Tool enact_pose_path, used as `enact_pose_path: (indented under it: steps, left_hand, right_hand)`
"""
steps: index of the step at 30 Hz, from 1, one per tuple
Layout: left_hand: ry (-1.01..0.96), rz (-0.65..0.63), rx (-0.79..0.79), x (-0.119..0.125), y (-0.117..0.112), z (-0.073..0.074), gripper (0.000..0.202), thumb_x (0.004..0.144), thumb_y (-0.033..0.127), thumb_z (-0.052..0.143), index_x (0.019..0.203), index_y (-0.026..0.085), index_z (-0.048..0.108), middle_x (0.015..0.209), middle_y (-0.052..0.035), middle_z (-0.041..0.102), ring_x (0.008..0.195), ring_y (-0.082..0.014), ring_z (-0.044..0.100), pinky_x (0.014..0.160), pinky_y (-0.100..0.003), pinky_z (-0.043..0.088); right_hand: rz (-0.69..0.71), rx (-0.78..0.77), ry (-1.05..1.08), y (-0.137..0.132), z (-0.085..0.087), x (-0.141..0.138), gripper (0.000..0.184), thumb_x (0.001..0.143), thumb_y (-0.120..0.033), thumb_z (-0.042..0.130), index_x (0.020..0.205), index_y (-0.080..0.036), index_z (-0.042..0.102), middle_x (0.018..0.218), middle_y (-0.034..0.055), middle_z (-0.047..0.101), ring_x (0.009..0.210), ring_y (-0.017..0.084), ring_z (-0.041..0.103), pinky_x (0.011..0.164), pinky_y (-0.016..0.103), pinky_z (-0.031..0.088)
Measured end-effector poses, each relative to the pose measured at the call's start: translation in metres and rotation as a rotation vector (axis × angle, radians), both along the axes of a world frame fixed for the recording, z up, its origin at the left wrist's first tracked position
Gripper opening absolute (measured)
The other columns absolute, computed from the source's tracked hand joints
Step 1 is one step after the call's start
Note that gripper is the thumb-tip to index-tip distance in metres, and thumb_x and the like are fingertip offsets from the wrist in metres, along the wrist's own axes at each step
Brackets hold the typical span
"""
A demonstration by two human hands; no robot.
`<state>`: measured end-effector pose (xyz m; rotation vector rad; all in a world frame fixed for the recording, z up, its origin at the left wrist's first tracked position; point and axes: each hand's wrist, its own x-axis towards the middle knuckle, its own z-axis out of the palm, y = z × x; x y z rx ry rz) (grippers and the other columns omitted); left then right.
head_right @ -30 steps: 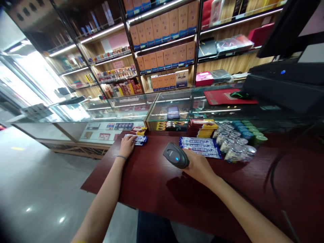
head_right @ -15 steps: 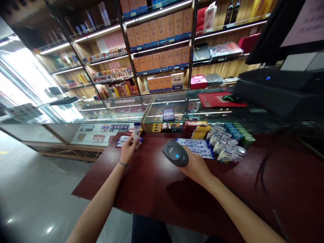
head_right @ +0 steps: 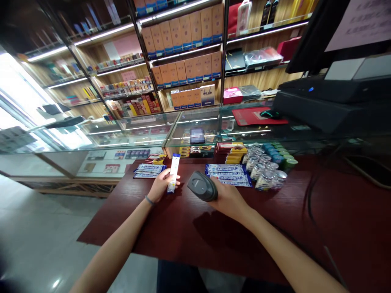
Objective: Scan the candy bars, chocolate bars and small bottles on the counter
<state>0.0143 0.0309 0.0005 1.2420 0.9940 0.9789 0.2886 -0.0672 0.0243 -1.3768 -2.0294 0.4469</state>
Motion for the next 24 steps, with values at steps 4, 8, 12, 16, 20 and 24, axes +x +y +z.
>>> enact_pose_path:
  steps: [4,8,12,16,20,24]
  left_hand:
    - [-0.11,-0.003,-0.038,-0.001,0.002,-0.004,0.046,0.079,0.048,0.075,0.108,0.018,0.058,0.089,-0.0037,0.068,0.067,-0.0154,0.07,0.06,-0.028,0.06]
    - [-0.185,0.052,-0.068,-0.002,0.009,-0.01,0.043,0.083,0.053,0.069,0.106,0.018,0.059,0.089,-0.0043,0.067,0.064,-0.0138,0.066,0.056,-0.028,0.059]
    - [-0.209,0.056,0.002,0.0,0.019,-0.01,0.045,0.085,0.048,0.068,0.12,0.021,0.059,0.109,-0.0092,0.07,0.086,-0.0188,0.071,0.078,-0.037,0.062]
    - [0.014,0.031,0.212,0.014,0.03,-0.002,0.054,0.083,0.044,0.07,0.131,0.021,0.059,0.118,-0.0085,0.069,0.102,-0.0203,0.069,0.097,-0.04,0.054]
    - [0.329,-0.02,0.513,0.048,0.03,0.008,0.043,0.084,0.038,0.069,0.123,0.022,0.065,0.12,-0.0076,0.07,0.109,-0.023,0.066,0.102,-0.041,0.049]
    - [0.55,-0.085,0.697,0.098,0.024,0.012,0.028,0.087,0.03,0.066,0.114,0.022,0.069,0.115,-0.0072,0.072,0.108,-0.0247,0.066,0.098,-0.041,0.05]
  right_hand:
    - [-0.031,-0.026,0.002,0.0,0.004,0.0,0.043,0.082,-0.035,0.063,0.122,-0.025,0.051,0.096,0.0071,0.076,0.092,0.032,0.074,0.071,0.035,0.052]
    - [-0.118,-0.046,0.013,0.0,0.014,0.001,0.046,0.079,-0.035,0.066,0.121,-0.027,0.05,0.092,0.0048,0.077,0.088,0.032,0.075,0.065,0.032,0.051]
    - [-0.246,-0.064,0.004,0.0,0.027,0.01,0.043,0.077,-0.034,0.07,0.116,-0.028,0.054,0.09,0.0041,0.077,0.088,0.034,0.075,0.064,0.032,0.05]
    - [-0.31,0.008,0.116,0.001,0.033,0.029,0.049,0.075,-0.033,0.074,0.12,-0.029,0.055,0.098,0.0039,0.077,0.095,0.034,0.074,0.072,0.036,0.053]
    - [-0.388,0.092,0.225,0.006,0.032,0.054,0.05,0.074,-0.03,0.075,0.121,-0.028,0.058,0.1,0.0044,0.077,0.098,0.032,0.073,0.077,0.039,0.055]
    - [-0.414,0.175,0.321,0.011,0.031,0.078,0.056,0.074,-0.026,0.073,0.127,-0.027,0.056,0.108,0.0052,0.076,0.103,0.03,0.071,0.085,0.041,0.055]
